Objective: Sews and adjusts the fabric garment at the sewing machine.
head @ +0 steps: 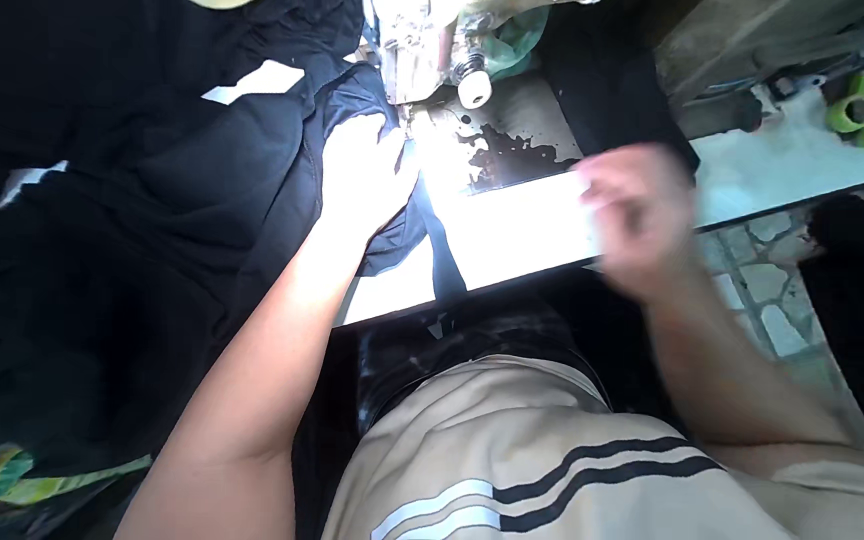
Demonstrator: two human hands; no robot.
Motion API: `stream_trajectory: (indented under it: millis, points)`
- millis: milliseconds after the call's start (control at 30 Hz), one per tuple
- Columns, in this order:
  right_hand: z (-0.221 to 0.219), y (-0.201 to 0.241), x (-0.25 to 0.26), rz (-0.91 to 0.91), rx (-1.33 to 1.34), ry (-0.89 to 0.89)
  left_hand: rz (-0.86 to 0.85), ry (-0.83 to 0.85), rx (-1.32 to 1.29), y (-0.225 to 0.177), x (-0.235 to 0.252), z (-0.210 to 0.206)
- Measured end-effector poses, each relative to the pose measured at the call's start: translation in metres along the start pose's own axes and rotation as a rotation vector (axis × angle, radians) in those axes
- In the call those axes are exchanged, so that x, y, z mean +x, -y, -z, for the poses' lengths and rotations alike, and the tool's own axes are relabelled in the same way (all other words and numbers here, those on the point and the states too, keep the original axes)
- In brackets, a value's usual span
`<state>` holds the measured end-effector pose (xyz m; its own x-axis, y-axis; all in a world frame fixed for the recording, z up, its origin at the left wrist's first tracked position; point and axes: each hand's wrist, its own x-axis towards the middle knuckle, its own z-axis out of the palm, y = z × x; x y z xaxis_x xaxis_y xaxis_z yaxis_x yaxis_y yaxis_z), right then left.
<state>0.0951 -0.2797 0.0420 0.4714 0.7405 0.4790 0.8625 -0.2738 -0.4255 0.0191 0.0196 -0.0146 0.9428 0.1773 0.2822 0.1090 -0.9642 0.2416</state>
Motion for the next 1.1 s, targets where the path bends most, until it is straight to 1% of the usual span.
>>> stream_trajectory:
  millis: [33, 100, 133, 167, 200, 233, 267, 333, 400, 433, 467, 533, 567, 600, 633, 700, 733, 767, 800, 833, 900, 933, 967, 1000, 1033, 1100]
  points:
    - [-0.022, 0.024, -0.005, 0.070, 0.052, 0.096, -0.008, -0.013, 0.011, 0.002, 0.000, 0.000]
    - [-0.060, 0.064, -0.011, 0.189, 0.110, 0.353, -0.035, -0.022, 0.020, 0.002, 0.001, -0.002]
    - [-0.074, 0.077, -0.012, 0.227, 0.137, 0.460, -0.040, 0.007, 0.022, 0.000, 0.001, 0.000]
    - [-0.083, 0.083, -0.012, 0.250, 0.168, 0.520, -0.034, 0.062, 0.024, -0.004, -0.001, 0.005]
    - [-0.082, 0.084, -0.010, 0.234, 0.188, 0.578, -0.024, 0.132, 0.032, -0.008, -0.007, 0.013]
    - [-0.074, 0.080, -0.007, 0.172, 0.180, 0.629, -0.024, 0.199, 0.031, -0.011, -0.017, 0.022]
    - [-0.061, 0.073, -0.003, 0.086, 0.146, 0.655, -0.059, 0.229, 0.007, -0.012, -0.033, 0.030]
    - [-0.035, 0.048, 0.009, -0.116, 0.037, 0.699, -0.205, 0.220, -0.036, -0.004, -0.071, 0.043]
    - [-0.018, 0.024, 0.032, -0.274, -0.020, 0.750, -0.306, 0.184, -0.024, 0.009, -0.095, 0.050]
    - [-0.017, 0.016, 0.043, -0.290, -0.021, 0.719, -0.318, 0.194, -0.037, 0.012, -0.100, 0.056]
    - [-0.020, 0.013, 0.053, -0.259, 0.022, 0.646, -0.292, 0.227, -0.069, 0.010, -0.100, 0.067]
    - [-0.040, 0.016, 0.076, -0.075, 0.229, 0.431, -0.235, 0.234, -0.091, -0.008, -0.089, 0.101]
    - [-0.052, 0.022, 0.087, -0.011, 0.340, 0.378, -0.233, 0.210, -0.086, -0.016, -0.079, 0.118]
    - [-0.061, 0.030, 0.097, 0.001, 0.416, 0.388, -0.222, 0.210, -0.083, -0.021, -0.069, 0.135]
    - [-0.068, 0.040, 0.102, -0.025, 0.449, 0.432, -0.202, 0.251, -0.062, -0.024, -0.060, 0.154]
    - [-0.072, 0.056, 0.111, -0.077, 0.398, 0.574, -0.179, 0.371, 0.101, -0.015, -0.045, 0.186]
    - [-0.073, 0.059, 0.110, -0.082, 0.383, 0.599, -0.162, 0.427, 0.175, -0.006, -0.038, 0.197]
    - [-0.073, 0.059, 0.105, -0.081, 0.376, 0.580, -0.151, 0.471, 0.204, 0.000, -0.033, 0.204]
    - [-0.073, 0.059, 0.099, -0.081, 0.399, 0.522, -0.153, 0.504, 0.182, -0.002, -0.028, 0.211]
    - [-0.075, 0.059, 0.091, -0.069, 0.448, 0.427, -0.176, 0.537, 0.105, -0.011, -0.024, 0.216]
    - [-0.081, 0.065, 0.068, 0.034, 0.612, 0.139, -0.228, 0.607, -0.239, -0.034, -0.023, 0.214]
    - [-0.082, 0.071, 0.056, 0.083, 0.680, 0.030, -0.236, 0.626, -0.397, -0.042, -0.026, 0.205]
    - [-0.080, 0.076, 0.044, 0.121, 0.710, -0.034, -0.234, 0.652, -0.514, -0.049, -0.028, 0.194]
    - [-0.078, 0.079, 0.030, 0.149, 0.687, -0.062, -0.226, 0.689, -0.614, -0.052, -0.029, 0.182]
    - [-0.078, 0.079, 0.016, 0.164, 0.607, -0.071, -0.227, 0.727, -0.684, -0.051, -0.030, 0.170]
    - [-0.083, 0.074, -0.009, 0.136, 0.408, -0.010, -0.235, 0.755, -0.752, -0.041, -0.033, 0.142]
